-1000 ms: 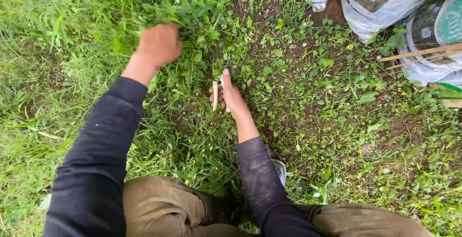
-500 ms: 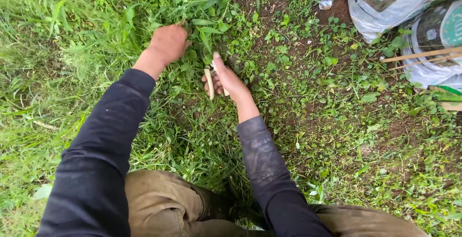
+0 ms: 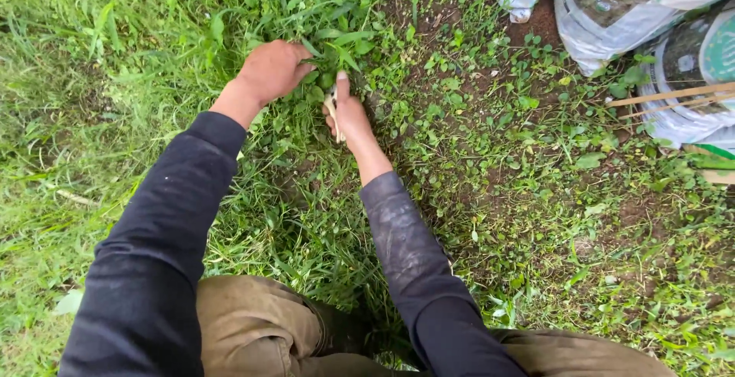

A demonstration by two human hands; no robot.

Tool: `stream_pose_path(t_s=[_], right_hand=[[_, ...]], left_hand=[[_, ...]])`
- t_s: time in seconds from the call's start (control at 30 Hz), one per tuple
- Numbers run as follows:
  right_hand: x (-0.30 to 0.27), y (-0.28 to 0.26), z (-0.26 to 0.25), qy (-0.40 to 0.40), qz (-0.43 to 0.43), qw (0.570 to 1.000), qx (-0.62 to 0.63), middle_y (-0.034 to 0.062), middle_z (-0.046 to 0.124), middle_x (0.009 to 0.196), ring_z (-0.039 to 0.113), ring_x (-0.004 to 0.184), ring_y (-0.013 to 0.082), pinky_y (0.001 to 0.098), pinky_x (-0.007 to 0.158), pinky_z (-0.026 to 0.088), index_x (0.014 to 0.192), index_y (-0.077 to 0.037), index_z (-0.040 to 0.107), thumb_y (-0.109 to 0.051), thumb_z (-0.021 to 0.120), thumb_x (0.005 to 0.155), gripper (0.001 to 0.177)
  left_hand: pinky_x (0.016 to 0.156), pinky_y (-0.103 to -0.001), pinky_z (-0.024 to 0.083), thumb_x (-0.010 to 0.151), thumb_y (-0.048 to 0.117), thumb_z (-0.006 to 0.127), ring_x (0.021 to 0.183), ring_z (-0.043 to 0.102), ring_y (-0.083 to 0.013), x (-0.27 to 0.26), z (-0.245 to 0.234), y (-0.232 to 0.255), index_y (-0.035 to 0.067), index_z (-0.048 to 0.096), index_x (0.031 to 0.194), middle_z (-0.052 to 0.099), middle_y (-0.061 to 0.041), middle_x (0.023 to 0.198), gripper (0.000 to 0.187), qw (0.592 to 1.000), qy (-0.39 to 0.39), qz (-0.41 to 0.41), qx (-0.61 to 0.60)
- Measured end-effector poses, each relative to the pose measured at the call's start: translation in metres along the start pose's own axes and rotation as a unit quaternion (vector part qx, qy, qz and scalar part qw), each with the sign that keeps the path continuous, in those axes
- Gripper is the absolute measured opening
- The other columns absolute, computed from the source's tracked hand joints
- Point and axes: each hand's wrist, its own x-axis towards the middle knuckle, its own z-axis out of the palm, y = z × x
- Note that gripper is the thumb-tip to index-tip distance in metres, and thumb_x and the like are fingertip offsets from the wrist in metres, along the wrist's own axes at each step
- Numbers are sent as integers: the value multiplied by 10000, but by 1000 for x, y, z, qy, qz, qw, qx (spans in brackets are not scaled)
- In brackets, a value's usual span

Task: Trimming grass and weeds in a garden using pruning shears.

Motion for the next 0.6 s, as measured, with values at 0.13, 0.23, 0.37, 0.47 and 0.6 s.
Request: stream_pose_path(t_s=[0.13, 0.23, 0.37, 0.47, 0.6], right_hand=[[-28, 2, -6, -41, 26, 999, -20, 61, 590, 639, 556, 512, 156, 299, 438, 484, 888, -12, 668, -731, 186, 1025, 876], [-32, -3, -13, -103, -9, 994, 35, 52, 719, 726, 649, 580, 96, 217, 472, 426, 958, -55, 711, -758, 133, 974, 911], [-12, -26, -9, -76, 15, 993, 92, 70, 719, 735, 697, 584, 137, 246, 464, 458, 961, -44, 699, -758, 166, 949, 891], [25, -8, -8, -45, 8, 989, 137, 48, 666, 729, 626, 571, 143, 281, 450, 450, 965, -49, 663, -739, 240, 980, 809], [-1, -14, -9, 9, 10, 998, 58, 30, 606, 681, 542, 522, 139, 286, 424, 438, 927, -39, 671, -758, 253, 987, 834]], left_hand=[[825, -477, 584, 1025, 277, 660, 885, 721, -356, 0, -1, -8, 95, 747, 1117, 736, -170, 992, 221, 997, -26, -57, 41], [762, -483, 583, 991, 259, 680, 864, 709, -367, 2, 1, -11, 84, 751, 1119, 724, -185, 979, 228, 993, 30, -64, 95], [759, -488, 583, 964, 256, 698, 854, 711, -364, -3, -5, -8, 150, 764, 1191, 731, -167, 992, 259, 997, 43, -29, 54], [789, -489, 583, 964, 265, 700, 877, 715, -361, -1, -6, -8, 167, 767, 1194, 745, -150, 1024, 258, 999, 36, -4, 38], [806, -495, 576, 985, 295, 686, 902, 709, -376, -6, -11, -11, 168, 763, 1207, 745, -174, 1024, 267, 999, 15, -35, 21]])
